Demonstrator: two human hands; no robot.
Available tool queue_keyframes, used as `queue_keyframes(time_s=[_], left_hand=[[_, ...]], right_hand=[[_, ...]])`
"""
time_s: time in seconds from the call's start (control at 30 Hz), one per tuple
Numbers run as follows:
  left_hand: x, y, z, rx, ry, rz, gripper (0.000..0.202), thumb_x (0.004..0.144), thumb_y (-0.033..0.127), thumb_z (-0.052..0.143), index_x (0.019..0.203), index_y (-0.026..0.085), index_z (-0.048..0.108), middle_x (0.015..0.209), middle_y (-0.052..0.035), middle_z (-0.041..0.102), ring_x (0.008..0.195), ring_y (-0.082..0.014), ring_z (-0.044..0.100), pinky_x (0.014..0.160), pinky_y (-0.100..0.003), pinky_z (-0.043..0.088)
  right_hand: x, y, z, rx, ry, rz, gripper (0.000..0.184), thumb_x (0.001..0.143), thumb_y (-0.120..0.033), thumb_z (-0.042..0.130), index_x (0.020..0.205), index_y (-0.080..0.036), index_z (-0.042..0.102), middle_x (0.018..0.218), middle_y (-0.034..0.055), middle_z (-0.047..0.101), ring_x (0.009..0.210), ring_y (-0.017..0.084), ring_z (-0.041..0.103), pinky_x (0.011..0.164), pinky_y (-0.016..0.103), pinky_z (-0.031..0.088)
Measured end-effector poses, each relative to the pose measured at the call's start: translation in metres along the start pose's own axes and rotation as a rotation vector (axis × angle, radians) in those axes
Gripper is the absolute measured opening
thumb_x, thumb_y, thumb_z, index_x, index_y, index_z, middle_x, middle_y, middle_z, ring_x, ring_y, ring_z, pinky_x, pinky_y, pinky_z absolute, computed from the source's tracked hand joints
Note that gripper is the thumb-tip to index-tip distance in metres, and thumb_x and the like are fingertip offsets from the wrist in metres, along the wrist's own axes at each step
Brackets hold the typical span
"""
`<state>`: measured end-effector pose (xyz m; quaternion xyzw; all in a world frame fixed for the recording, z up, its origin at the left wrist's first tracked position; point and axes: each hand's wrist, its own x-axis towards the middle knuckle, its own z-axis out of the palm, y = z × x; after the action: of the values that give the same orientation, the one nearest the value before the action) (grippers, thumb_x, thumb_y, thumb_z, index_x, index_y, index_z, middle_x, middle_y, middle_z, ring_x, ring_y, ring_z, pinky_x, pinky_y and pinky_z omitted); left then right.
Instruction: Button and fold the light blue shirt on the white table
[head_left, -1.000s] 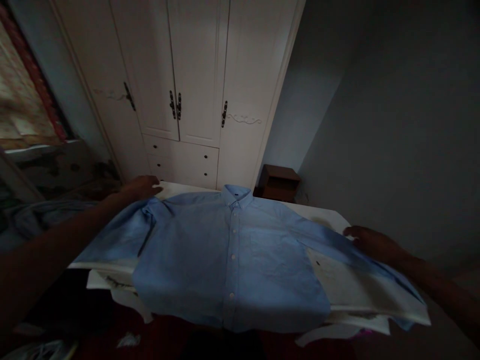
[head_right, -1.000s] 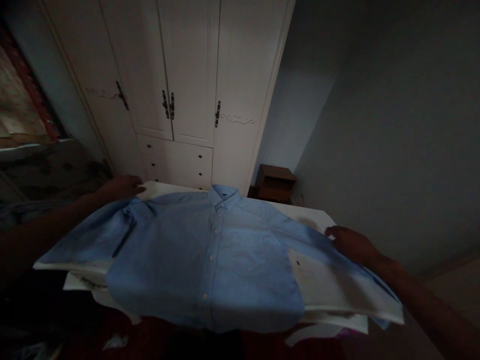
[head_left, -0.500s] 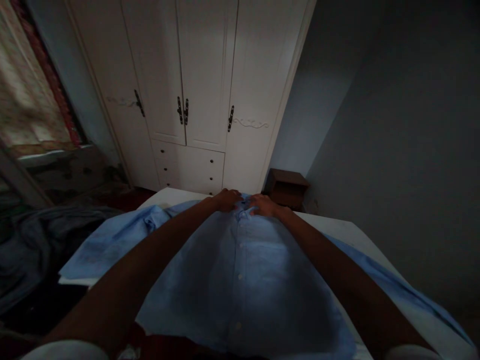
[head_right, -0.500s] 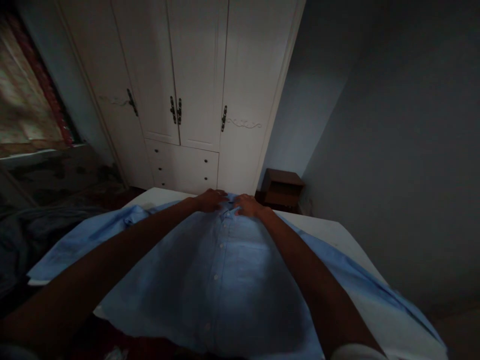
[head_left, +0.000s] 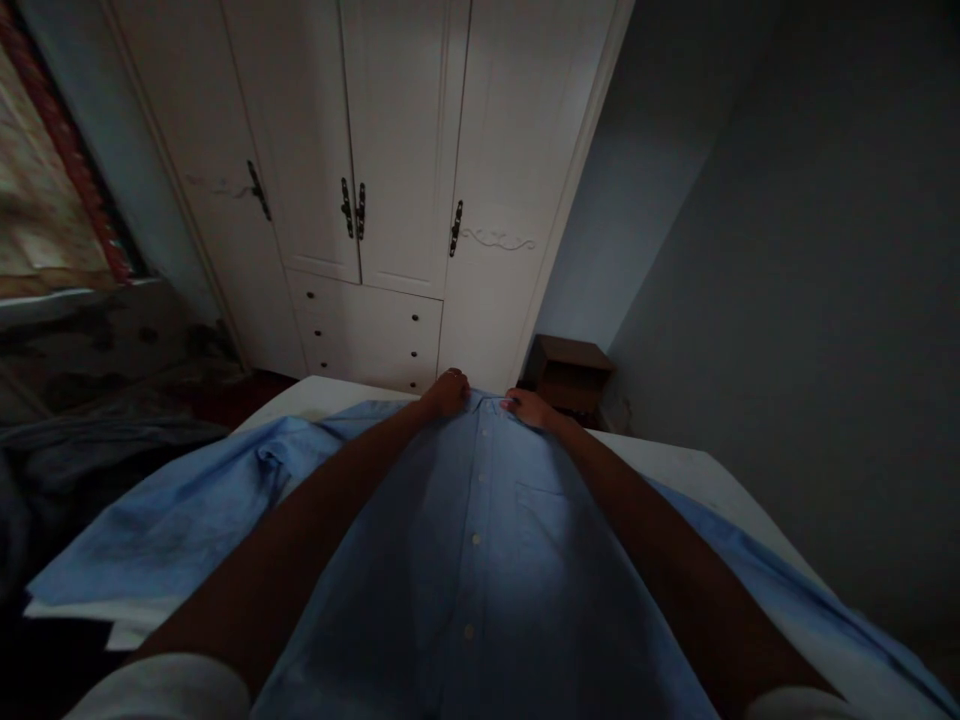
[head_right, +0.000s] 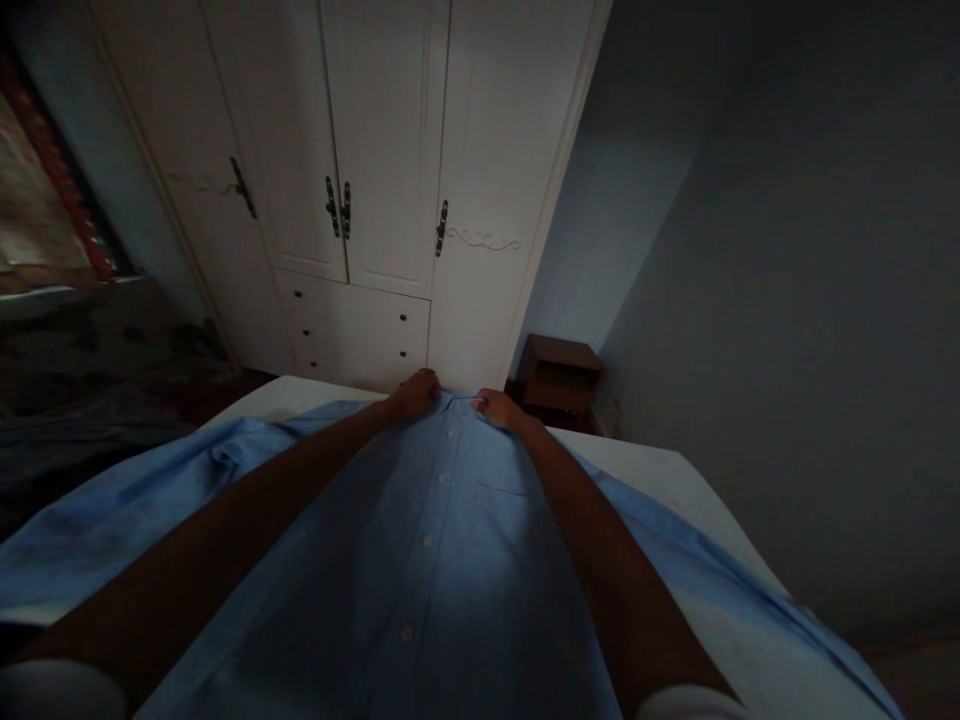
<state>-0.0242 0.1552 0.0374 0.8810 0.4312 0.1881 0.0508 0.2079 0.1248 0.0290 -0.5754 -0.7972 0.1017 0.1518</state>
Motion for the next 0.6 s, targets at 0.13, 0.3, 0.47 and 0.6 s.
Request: queue_keyframes(time_s=[0.13,0.3,0.47,0.6], left_hand=[[0.015,-0.006,0.009,-0.051,-0.003,-0.137,0.014,0.080,0.013,0.053,0.091,0.012,0.062,0.095,-0.0143,0.067,0.095,-0.0229,0.062,0.084,-0.033,0.048],[0.027,-0.011,0.018,-0.093,0.011,-0.279,0.013,0.080,0.020,0.062,0.091,0.015,0.062,0.101,-0.0130,0.069,0.096,-0.0223,0.065,0.082,-0.030,0.048],[0.021,-0.020,0.018,-0.115,0.022,-0.339,0.032,0.089,0.034,0.055,0.114,0.015,0.055,0.114,-0.0135,0.067,0.106,-0.0215,0.062,0.087,-0.029,0.047],[0.004,-0.039,0.002,-0.101,-0.038,-0.330,0.046,0.095,0.046,0.038,0.124,0.013,0.051,0.115,-0.0157,0.066,0.106,-0.0222,0.063,0.087,-0.030,0.048]], right_hand=[[0.016,0.006,0.003,-0.021,-0.006,0.087,0.019,0.092,-0.027,0.053,0.084,-0.016,0.066,0.088,0.0067,0.070,0.080,0.016,0.061,0.071,0.022,0.044],[0.026,0.009,0.008,-0.017,-0.020,0.203,0.017,0.087,-0.028,0.063,0.077,-0.015,0.067,0.086,0.0113,0.072,0.080,0.019,0.065,0.068,0.023,0.044],[0.019,0.012,0.011,0.023,0.028,0.285,0.029,0.088,-0.038,0.063,0.102,-0.013,0.065,0.103,0.0133,0.071,0.090,0.021,0.066,0.073,0.025,0.048],[-0.006,0.015,0.003,0.064,0.105,0.310,0.054,0.091,-0.051,0.053,0.124,-0.009,0.055,0.117,0.0196,0.065,0.105,0.027,0.064,0.084,0.032,0.050]])
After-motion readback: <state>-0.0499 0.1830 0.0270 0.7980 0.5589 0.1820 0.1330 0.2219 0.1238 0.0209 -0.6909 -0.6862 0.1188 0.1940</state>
